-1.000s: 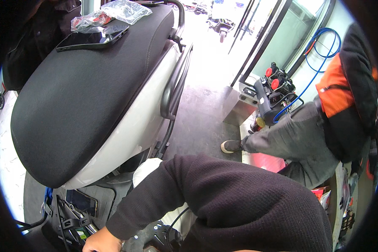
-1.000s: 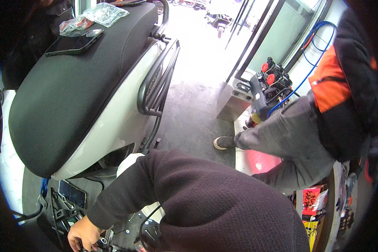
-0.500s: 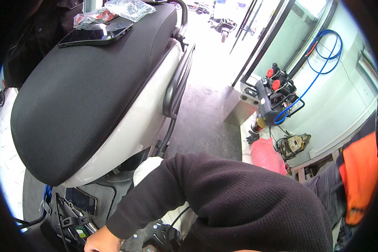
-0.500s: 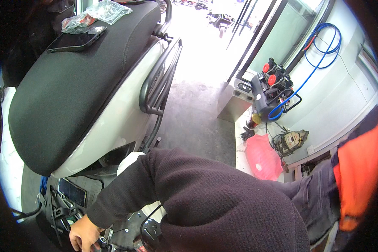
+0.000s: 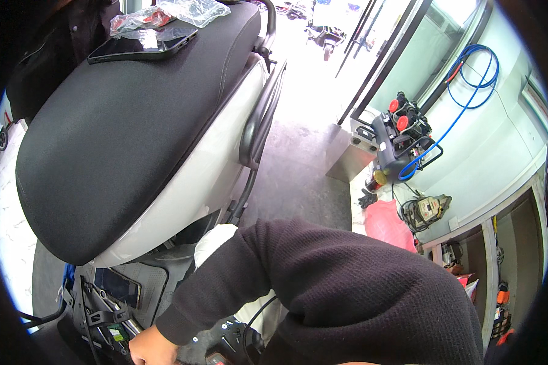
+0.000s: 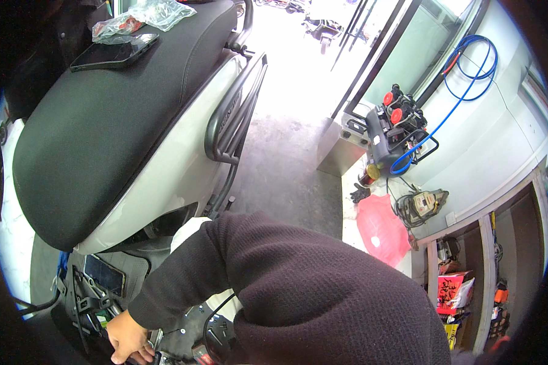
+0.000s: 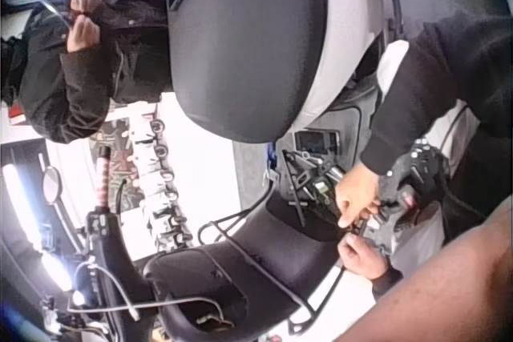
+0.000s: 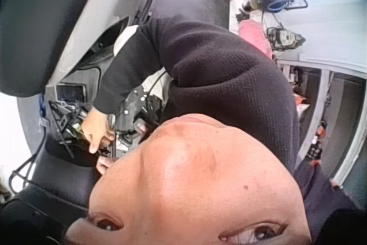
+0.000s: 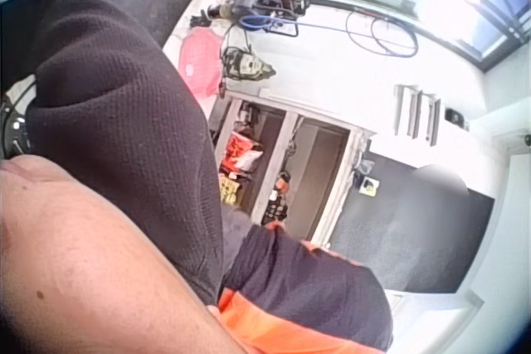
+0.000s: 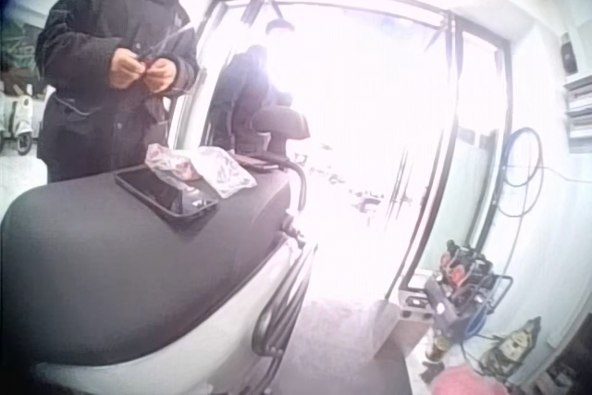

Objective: The person assembles small mechanical parts on a scooter, using a wrench and screwdriver to tighten bolts and fasten components. They handle a black cable and a small black plastic piece, securing them to the scooter's frame.

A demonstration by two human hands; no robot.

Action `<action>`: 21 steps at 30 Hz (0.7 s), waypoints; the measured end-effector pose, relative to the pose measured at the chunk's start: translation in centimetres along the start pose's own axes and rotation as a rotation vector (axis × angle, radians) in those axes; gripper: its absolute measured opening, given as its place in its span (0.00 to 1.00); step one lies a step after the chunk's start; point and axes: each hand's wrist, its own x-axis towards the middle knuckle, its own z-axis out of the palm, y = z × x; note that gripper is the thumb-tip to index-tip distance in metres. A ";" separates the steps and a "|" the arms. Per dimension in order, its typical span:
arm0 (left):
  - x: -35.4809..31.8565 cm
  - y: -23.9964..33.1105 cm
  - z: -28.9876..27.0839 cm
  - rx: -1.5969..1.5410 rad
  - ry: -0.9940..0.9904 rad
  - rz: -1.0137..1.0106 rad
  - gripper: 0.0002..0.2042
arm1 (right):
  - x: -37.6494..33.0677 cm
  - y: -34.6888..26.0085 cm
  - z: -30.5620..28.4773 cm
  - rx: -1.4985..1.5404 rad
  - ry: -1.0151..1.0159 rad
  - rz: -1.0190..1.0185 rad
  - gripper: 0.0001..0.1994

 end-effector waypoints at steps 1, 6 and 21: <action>0.0 0.1 0.0 -0.002 -0.002 -0.002 0.14 | -0.1 0.1 0.1 -0.002 0.042 -0.027 0.28; 0.4 0.5 0.1 0.065 0.013 0.078 0.14 | 0.2 0.1 0.0 -0.072 0.011 -0.354 0.23; 2.2 -4.3 -2.2 -0.143 -0.137 -0.039 0.12 | -0.4 -0.5 -0.2 0.019 -0.036 -0.205 0.23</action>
